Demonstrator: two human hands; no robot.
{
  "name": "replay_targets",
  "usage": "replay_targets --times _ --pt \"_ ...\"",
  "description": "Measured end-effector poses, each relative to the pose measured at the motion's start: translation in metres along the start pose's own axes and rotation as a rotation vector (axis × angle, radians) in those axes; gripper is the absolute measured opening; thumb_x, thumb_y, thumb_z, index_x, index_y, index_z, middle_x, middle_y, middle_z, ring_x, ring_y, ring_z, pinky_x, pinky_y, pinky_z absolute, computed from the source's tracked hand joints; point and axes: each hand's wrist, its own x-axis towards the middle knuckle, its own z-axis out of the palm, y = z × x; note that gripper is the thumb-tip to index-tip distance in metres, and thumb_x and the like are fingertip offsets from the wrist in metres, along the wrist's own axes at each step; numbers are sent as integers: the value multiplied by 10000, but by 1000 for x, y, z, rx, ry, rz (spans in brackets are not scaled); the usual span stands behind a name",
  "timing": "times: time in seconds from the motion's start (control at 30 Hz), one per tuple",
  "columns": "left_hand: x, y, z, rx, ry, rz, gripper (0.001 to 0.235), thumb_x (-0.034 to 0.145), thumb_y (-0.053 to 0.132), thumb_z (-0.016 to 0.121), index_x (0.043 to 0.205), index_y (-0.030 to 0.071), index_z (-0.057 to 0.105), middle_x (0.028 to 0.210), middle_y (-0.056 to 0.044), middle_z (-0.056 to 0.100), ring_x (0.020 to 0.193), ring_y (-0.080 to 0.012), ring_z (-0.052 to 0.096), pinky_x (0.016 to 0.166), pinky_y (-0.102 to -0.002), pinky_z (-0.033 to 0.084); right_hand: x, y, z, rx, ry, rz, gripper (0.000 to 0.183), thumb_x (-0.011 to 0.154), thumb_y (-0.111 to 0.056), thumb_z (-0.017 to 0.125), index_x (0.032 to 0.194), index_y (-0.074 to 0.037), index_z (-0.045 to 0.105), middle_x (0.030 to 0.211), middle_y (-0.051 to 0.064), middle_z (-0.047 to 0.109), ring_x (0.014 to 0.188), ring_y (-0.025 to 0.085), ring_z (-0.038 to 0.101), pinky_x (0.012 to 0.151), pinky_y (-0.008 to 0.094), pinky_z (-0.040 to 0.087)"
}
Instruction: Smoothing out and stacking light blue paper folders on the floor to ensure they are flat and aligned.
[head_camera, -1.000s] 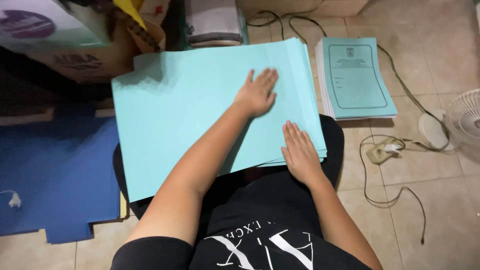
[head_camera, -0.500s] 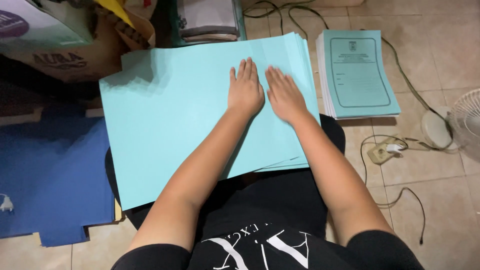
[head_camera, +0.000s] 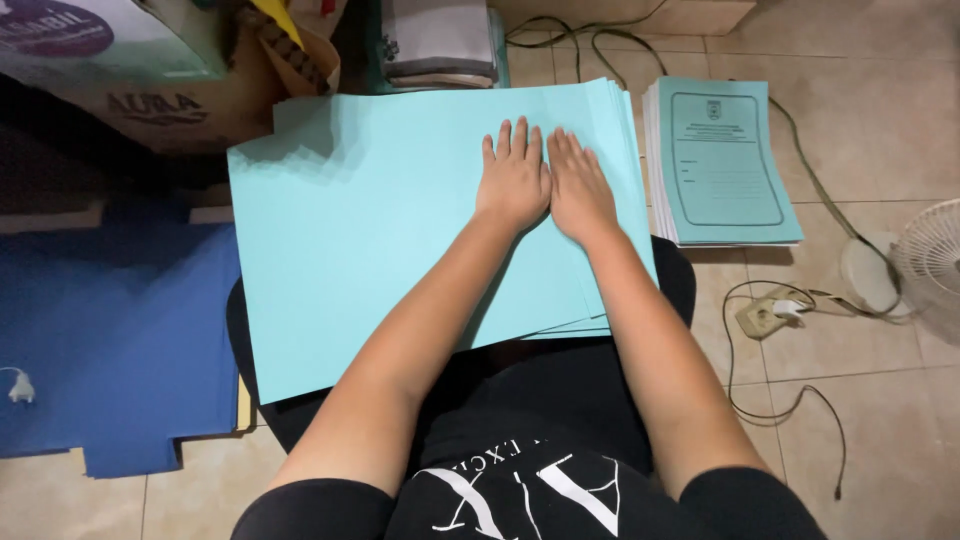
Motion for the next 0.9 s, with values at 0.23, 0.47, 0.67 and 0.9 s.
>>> replay_targets --times 0.23,0.47,0.67,0.9 --pt "17 1 -2 128 -181 131 673 1044 390 209 1651 101 226 1731 -76 170 1603 -258 118 1279 -580 56 -146 -7 5 -2 -71 -8 585 1089 -259 277 1621 -19 229 1696 176 191 1560 318 186 1259 467 107" --pt "60 -9 -3 136 -202 1 678 1057 388 138 1662 82 133 1742 -80 89 1608 -242 50 1282 -574 -21 -183 -6 2 52 -128 -14 605 1095 -293 286 1643 -70 160 1712 137 130 1563 292 132 1254 449 59" --pt "18 -4 -21 106 -238 8 635 1082 319 149 1650 38 159 1736 -116 105 1607 -268 64 1293 -538 13 -120 9 1 72 -167 -40 598 1082 -240 310 1640 -73 172 1713 136 128 1567 298 139 1264 472 84" --pt "-9 -6 -26 91 -253 69 662 1077 379 195 1646 41 181 1732 -116 136 1603 -273 91 1289 -521 50 36 18 -2 25 13 -74 529 1102 -161 345 1606 -12 284 1677 186 254 1552 338 228 1248 532 157"
